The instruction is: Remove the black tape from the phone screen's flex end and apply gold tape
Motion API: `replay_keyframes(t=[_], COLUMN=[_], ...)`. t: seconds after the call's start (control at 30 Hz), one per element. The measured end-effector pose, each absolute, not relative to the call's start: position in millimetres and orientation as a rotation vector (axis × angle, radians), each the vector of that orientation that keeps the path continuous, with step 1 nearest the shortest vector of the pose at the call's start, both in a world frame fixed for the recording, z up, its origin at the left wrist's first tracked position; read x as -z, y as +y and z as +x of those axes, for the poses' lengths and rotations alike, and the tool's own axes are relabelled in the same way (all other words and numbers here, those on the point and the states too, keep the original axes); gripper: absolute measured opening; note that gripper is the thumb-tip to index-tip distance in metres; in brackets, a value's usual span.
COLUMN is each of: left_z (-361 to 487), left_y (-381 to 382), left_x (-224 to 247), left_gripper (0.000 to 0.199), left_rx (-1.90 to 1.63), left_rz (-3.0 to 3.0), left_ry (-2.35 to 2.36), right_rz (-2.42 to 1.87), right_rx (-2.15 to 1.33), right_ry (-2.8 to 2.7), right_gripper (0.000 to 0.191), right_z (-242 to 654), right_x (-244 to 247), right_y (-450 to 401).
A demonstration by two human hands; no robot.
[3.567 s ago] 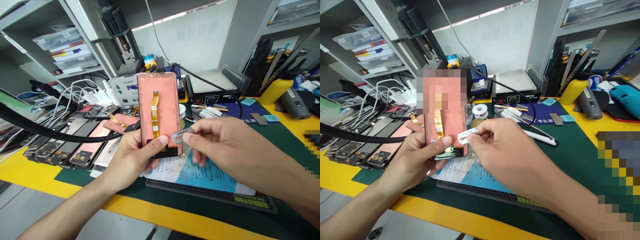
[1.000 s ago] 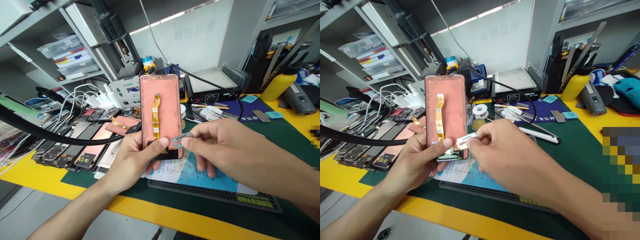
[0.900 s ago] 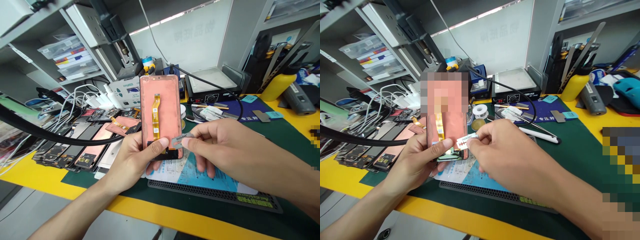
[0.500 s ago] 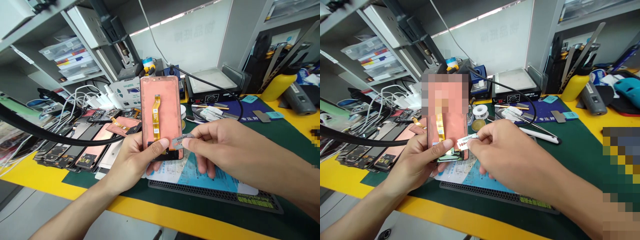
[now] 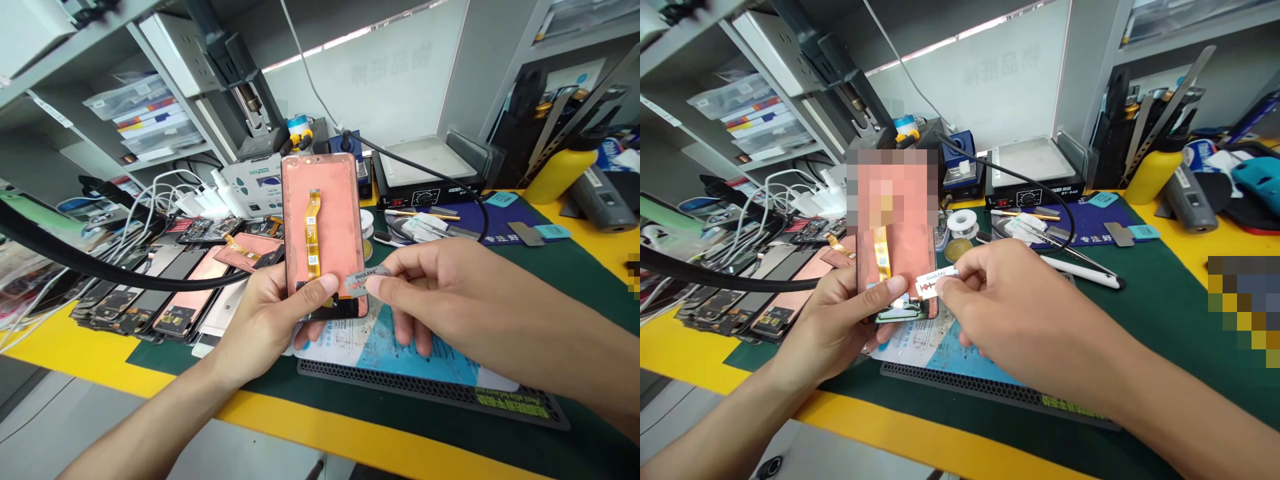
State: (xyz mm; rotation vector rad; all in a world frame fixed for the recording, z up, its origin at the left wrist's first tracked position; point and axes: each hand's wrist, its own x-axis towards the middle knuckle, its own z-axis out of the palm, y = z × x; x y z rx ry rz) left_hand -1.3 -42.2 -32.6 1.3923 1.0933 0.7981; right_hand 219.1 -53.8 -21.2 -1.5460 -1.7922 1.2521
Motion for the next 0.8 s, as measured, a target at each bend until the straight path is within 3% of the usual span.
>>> replay_keyframes(t=[0.8], left_z=[-1.0], left_y=[-41.0], left_x=[33.6], left_gripper=[0.032], left_rx=[-0.813], left_rz=[1.404], left_ry=[1.100], right_rz=[-1.426], right_rx=[-1.111], right_ry=[-1.856], right_gripper=[0.032], right_z=[219.8], right_x=[24.2], right_y=[-53.3])
